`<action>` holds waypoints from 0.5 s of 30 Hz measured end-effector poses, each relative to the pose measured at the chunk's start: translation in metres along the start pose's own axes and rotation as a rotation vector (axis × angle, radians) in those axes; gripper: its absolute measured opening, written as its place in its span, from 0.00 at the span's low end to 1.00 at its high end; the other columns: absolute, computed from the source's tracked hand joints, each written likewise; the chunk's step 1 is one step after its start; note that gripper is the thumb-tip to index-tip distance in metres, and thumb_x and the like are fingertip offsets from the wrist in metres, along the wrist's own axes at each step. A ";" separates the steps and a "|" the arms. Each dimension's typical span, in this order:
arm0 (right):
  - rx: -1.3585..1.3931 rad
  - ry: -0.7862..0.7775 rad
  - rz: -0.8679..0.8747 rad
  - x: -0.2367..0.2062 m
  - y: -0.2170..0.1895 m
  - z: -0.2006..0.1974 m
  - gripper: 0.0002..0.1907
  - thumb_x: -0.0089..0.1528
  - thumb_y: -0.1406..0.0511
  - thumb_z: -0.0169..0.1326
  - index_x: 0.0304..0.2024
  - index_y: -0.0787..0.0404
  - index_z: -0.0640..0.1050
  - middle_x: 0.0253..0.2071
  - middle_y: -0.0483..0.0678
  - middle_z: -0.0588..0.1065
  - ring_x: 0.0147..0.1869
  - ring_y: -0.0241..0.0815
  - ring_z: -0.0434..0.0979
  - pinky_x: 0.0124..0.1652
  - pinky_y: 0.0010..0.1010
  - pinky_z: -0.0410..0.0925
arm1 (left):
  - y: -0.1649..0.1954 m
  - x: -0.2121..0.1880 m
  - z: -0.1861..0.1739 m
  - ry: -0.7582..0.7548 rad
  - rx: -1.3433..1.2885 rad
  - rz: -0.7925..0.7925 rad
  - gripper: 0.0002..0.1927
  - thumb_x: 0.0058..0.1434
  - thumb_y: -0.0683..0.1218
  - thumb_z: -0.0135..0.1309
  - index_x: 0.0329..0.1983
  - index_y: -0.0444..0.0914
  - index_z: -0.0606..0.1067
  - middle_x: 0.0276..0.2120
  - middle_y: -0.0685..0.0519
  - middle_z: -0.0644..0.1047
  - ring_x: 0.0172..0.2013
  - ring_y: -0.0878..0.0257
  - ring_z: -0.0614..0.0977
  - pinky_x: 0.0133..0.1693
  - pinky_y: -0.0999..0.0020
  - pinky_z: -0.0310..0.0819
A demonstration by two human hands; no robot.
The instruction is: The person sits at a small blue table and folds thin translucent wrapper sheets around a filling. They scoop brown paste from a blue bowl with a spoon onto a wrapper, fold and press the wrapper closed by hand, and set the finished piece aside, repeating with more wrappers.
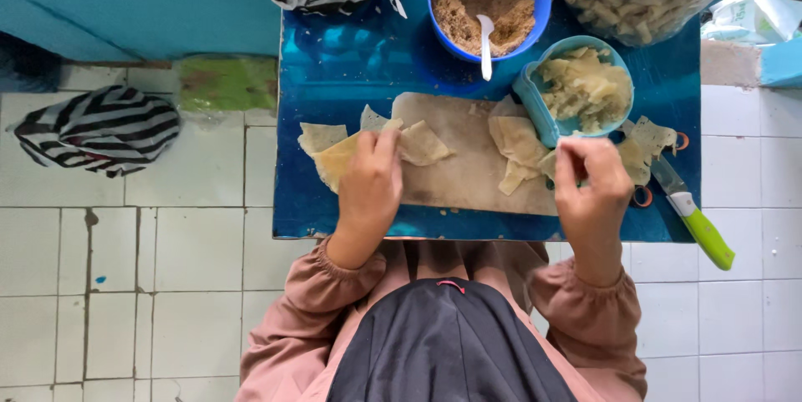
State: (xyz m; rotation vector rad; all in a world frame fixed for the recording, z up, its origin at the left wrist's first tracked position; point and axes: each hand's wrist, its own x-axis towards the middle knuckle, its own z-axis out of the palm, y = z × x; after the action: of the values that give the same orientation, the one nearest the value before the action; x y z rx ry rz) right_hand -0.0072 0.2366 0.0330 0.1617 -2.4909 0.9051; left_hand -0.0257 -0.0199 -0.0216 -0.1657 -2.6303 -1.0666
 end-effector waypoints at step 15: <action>0.457 -0.165 0.423 -0.012 0.025 0.023 0.03 0.69 0.72 0.58 0.45 0.65 0.79 0.37 0.44 0.76 0.39 0.32 0.74 0.41 0.23 0.67 | 0.028 -0.008 0.008 -0.139 -0.542 -0.003 0.09 0.68 0.40 0.57 0.50 0.36 0.77 0.41 0.47 0.79 0.36 0.58 0.83 0.38 0.66 0.77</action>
State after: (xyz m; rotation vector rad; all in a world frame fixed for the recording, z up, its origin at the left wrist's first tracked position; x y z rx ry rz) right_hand -0.0126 0.2406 -0.0022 -0.1570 -2.4672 1.6924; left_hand -0.0136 0.0053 -0.0111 -0.3605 -2.3858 -1.8046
